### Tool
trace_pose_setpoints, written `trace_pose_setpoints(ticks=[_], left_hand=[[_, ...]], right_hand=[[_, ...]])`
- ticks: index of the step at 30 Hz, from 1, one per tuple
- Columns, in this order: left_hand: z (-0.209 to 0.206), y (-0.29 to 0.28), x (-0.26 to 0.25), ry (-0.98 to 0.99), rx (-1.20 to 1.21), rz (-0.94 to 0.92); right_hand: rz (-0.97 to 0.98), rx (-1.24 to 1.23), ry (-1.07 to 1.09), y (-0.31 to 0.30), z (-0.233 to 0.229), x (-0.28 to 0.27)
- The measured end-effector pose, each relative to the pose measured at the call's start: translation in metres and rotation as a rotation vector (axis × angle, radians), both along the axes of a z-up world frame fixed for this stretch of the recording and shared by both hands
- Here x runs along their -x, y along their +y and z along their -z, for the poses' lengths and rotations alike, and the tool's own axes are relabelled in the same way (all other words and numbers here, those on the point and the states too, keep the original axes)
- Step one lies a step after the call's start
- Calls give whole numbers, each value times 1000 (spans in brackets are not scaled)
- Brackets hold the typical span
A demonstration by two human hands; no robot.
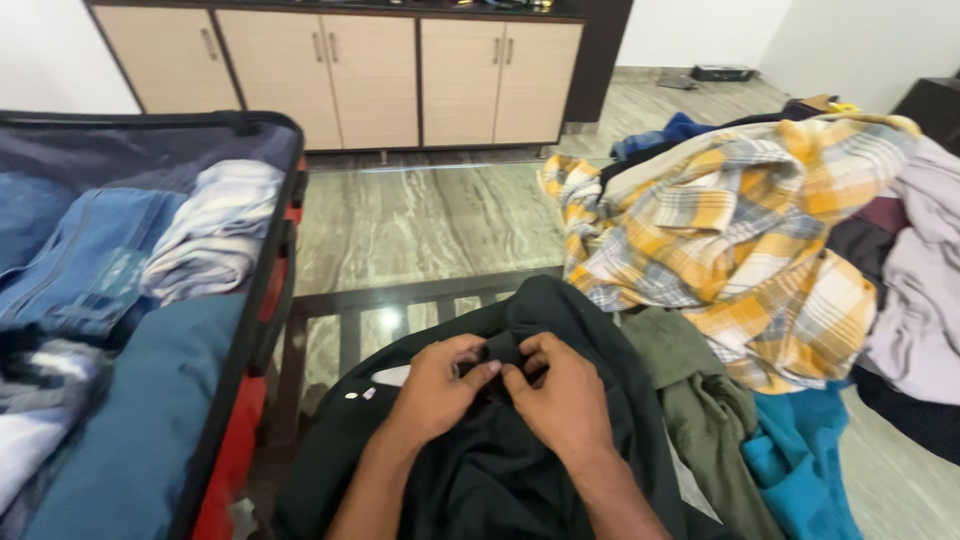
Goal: The person folds a pair of dark trousers by hand on a glass-topped table and then places them into an open suitcase already filled with other clothes.
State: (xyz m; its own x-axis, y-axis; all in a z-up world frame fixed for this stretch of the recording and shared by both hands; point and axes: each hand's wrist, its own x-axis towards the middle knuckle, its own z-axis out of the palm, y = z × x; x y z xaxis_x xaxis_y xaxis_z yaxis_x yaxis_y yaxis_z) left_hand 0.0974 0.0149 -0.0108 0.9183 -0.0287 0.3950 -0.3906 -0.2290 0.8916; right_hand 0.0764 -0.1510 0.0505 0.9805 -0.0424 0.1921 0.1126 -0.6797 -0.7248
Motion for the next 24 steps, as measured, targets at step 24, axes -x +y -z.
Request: trace_pose_setpoints(ticks=[24], left_hand=[[-5,17,-5,306,129,-62]], right_hand=[[-34,-68,-89,-4,4,1]])
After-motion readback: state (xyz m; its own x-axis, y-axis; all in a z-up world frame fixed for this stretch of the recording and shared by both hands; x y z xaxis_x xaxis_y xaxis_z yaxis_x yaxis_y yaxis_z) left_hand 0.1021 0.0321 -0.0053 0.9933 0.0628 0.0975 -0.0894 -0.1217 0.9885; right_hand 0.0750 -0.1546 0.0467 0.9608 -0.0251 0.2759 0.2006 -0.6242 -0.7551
